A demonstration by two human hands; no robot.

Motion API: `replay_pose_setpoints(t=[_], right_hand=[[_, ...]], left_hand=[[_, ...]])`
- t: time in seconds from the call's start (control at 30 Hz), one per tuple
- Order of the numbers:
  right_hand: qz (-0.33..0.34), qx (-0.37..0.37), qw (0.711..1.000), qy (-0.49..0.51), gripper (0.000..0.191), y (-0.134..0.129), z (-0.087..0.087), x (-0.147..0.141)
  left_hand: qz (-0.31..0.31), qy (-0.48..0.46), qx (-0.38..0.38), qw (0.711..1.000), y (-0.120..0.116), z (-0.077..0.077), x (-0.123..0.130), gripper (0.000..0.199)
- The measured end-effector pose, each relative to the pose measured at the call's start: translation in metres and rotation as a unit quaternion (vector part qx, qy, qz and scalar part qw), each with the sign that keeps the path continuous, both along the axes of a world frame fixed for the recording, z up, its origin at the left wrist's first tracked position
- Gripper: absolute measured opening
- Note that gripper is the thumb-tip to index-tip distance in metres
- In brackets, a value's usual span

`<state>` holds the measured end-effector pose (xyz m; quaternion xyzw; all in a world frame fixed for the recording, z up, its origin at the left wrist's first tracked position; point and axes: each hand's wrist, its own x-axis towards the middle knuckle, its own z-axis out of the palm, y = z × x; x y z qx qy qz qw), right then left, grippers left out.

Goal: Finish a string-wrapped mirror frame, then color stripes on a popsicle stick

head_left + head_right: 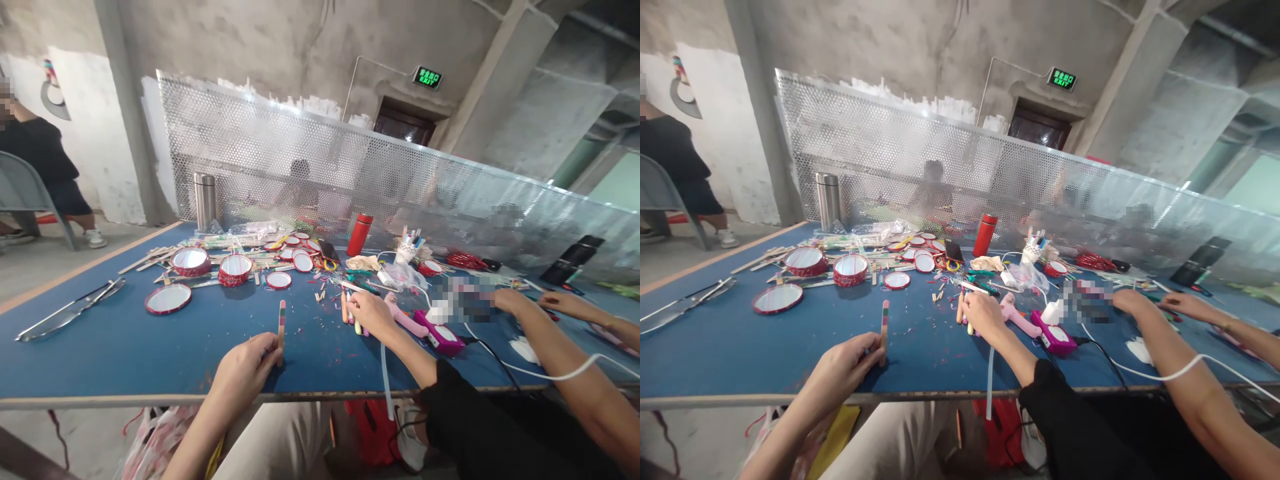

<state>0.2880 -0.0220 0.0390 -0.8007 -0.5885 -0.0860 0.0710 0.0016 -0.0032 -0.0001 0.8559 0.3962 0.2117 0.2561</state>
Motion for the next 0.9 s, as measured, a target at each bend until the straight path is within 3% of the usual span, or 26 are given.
replay_pose_setpoints(t=[0.3,0.47,0.63,0.73,0.9], right_hand=[[-0.056,-0.015,0.997,0.055,0.028,0.007,-0.001,-0.009],[-0.117,0.103,0.986,0.060,0.022,-0.010,0.016,0.005],[-0.158,0.221,0.960,0.066,0.033,-0.047,0.033,0.040],[-0.152,0.246,0.955,0.071,0.040,-0.066,0.027,0.053],[-0.134,0.229,0.961,0.085,0.041,-0.083,-0.006,0.047]], left_hand=[[-0.002,-0.005,0.014,1.000,0.001,-0.001,0.000,0.027],[-0.001,0.000,0.004,1.000,0.004,-0.005,-0.001,0.027],[-0.013,-0.001,-0.001,1.000,0.006,-0.006,-0.001,0.030],[-0.011,-0.004,0.003,1.000,0.005,-0.005,-0.001,0.029],[-0.008,-0.001,0.014,1.000,0.006,-0.004,-0.001,0.030]])
